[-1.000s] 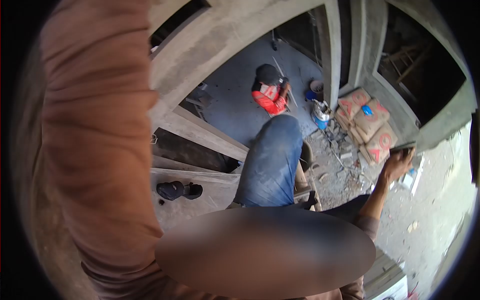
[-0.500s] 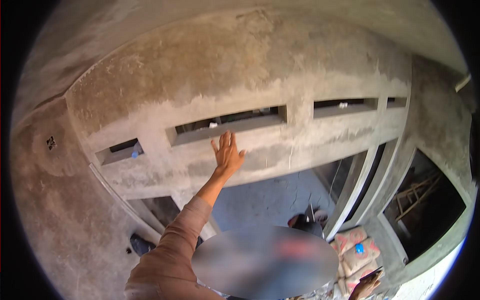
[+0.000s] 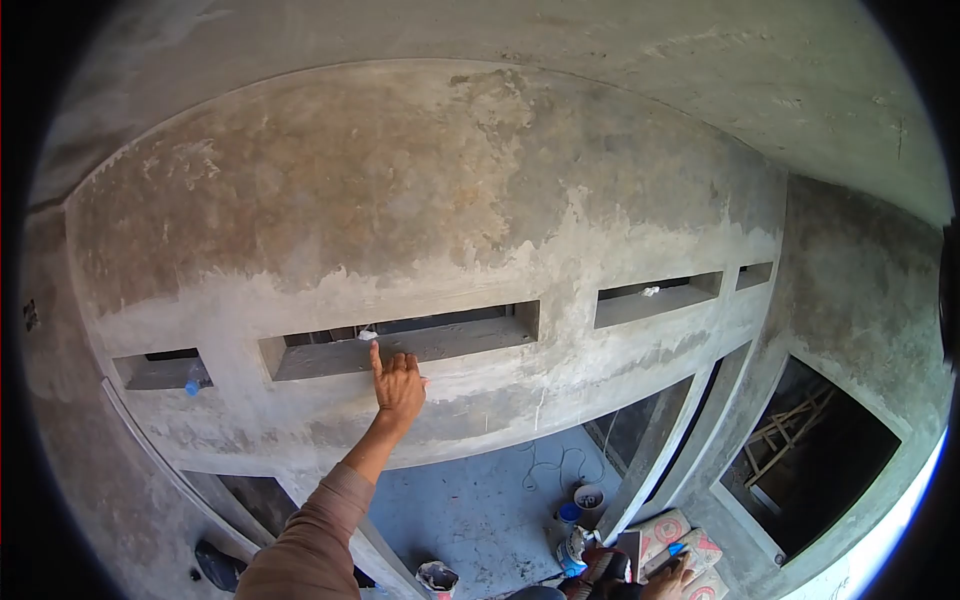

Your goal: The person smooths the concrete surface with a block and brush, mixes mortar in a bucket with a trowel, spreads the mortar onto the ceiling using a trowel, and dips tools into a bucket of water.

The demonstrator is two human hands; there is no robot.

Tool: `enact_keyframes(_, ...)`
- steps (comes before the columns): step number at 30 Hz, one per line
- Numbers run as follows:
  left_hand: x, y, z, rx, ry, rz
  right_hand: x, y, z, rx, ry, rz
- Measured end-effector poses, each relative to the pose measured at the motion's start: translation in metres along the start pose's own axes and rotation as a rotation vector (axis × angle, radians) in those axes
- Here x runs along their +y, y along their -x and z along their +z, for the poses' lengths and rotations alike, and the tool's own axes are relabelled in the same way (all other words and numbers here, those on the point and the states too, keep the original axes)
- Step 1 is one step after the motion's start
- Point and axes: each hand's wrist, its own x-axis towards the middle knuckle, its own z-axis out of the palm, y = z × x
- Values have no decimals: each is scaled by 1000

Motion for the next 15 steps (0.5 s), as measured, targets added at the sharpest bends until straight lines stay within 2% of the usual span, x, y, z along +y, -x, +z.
enact_keyframes(1,-1,-1,-2,12,-4,13,-36,-3,-16,-108,61,128)
enact_keyframes(3,3,0,4,20,4,24,-34,-16,39,-30,-243,125)
enact_keyframes(5,0,-1,5,22,5,19,-74,-26,63,33,-277,46)
enact_keyframes(7,0,-1,2,13,6,18,-132,-31,45,59,-338,51)
enact_keyframes(8,0,-2,0,14,5,8,-149,-37,40,89,-463,-18)
enact_keyframes(9,0,-3,1,24,7,13,-163,-47,42,293,-436,-244)
enact_keyframes(11,-3,0,7,35,7,19,-190,-61,15,247,-542,-208)
enact_keyframes(12,-3,0,6,47,4,24,-209,-68,-7,205,-631,-114)
enact_keyframes(15,-6,-2,4,19,55,13,-234,-88,-48,333,-664,-255)
